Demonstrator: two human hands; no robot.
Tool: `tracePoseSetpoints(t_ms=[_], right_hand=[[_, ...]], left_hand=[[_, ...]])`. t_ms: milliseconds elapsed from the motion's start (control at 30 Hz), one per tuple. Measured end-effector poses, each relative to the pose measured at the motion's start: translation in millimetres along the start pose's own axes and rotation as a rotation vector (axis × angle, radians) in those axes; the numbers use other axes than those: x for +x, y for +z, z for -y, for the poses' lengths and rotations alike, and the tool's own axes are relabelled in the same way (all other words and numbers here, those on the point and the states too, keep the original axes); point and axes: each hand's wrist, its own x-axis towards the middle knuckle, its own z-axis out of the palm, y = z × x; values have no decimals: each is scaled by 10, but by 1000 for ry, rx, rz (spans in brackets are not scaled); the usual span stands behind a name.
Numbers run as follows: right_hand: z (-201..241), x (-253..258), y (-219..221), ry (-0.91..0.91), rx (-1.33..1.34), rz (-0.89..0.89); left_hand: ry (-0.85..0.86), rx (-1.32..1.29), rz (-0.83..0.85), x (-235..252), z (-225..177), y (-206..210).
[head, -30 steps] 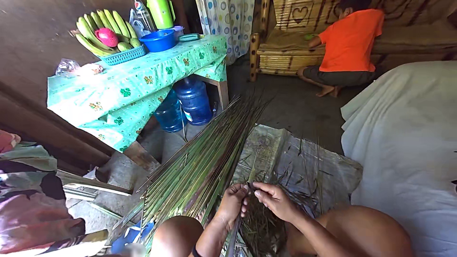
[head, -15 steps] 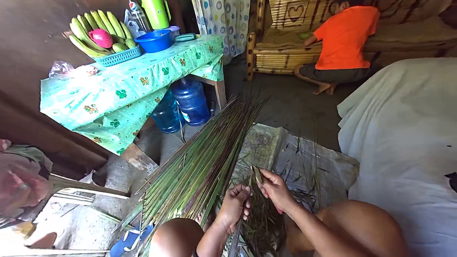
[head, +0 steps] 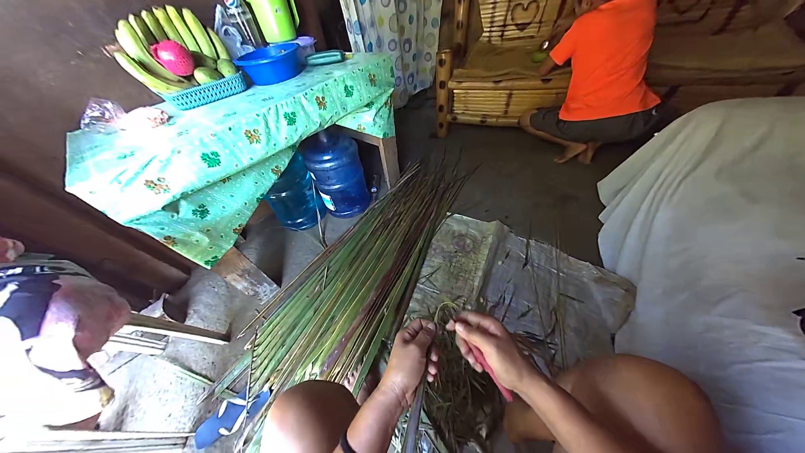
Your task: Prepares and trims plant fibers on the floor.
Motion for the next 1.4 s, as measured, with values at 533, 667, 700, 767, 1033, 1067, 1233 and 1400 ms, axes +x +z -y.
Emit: tracePoseSetpoints(t_ms=[533, 667, 700, 767, 1033, 1067, 1233, 1400], right_hand=[[-236, -26, 206, -89, 136, -17], [-194, 100, 71, -107, 232, -196], [-204, 147, 20, -71, 181, -209], [-236, 189, -33, -5, -15, -173], [-176, 128, 4, -205, -96, 14], [-170, 128, -19, -213, -81, 15], [-149, 177, -28, -190, -77, 48], [-162, 221, -26, -230, -161, 1]], left_hand=[[-44, -153, 24, 44, 12, -16], [-55, -237, 69, 21, -75, -103], [-57, -230, 79, 11, -80, -112], [-65, -210, 88, 3, -70, -106], [-48, -176, 74, 34, -20, -95], [-45, -174, 75, 41, -15, -97], [-59, -134, 129, 54, 30, -89], [-63, -40, 105, 62, 44, -9]])
